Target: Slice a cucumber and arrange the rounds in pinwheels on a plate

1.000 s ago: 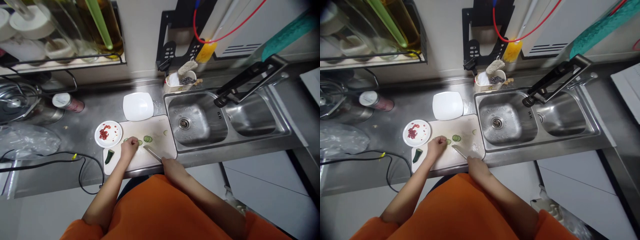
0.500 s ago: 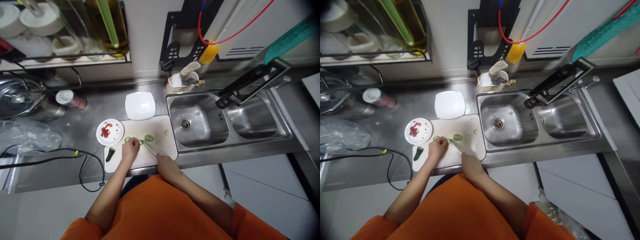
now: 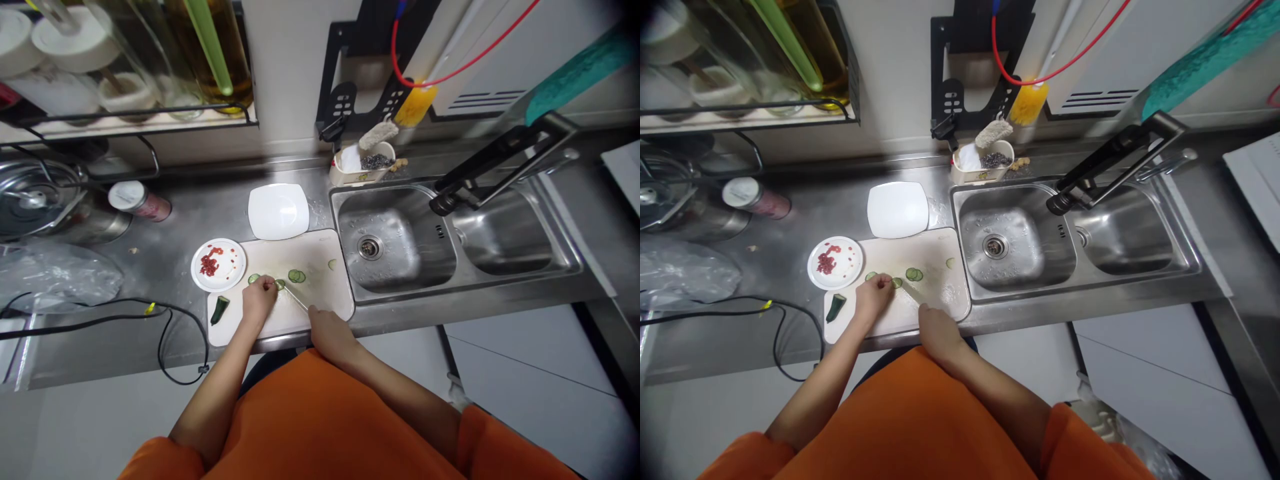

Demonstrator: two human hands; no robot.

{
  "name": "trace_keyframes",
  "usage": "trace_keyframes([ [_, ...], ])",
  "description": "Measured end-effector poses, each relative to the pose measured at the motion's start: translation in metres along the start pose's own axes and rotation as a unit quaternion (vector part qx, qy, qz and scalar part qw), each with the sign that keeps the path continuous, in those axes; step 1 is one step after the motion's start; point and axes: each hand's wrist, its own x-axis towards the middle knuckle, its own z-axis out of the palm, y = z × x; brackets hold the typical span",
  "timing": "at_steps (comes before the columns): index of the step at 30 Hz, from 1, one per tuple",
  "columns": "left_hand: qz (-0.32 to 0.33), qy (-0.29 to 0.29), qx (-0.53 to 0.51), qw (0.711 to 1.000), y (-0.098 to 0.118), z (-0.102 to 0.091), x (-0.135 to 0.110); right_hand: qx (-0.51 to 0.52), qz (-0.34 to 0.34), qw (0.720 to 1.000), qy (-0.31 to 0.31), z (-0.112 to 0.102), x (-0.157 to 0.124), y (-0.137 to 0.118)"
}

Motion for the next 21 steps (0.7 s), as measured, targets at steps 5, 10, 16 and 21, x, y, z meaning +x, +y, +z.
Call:
trace_keyframes([
  [5, 0.001, -0.001, -0.001, 1.000, -0.0011, 0.0004, 0.0003, -0.003, 0.001, 1.000, -0.006, 0.0003, 0.0003, -0.0008],
  [10, -0.003, 0.001, -0.001, 1.000, -0.0012, 0.0008, 0.0003, 0.005, 0.001, 1.000, 0.003, 0.0029, 0.0017, -0.0021],
  [16, -0.008, 0.004, -0.001, 1.000, -0.0012, 0.0008, 0.0000, 0.009, -0.001, 1.000, 0.005, 0.0055, 0.0019, -0.0039],
  [21, -0.003, 0.004, -0.013, 1.000, -0.0010, -0.0001, -0.0007, 0.005, 0.004, 1.000, -0.003, 0.0024, -0.0001, -0.0060],
])
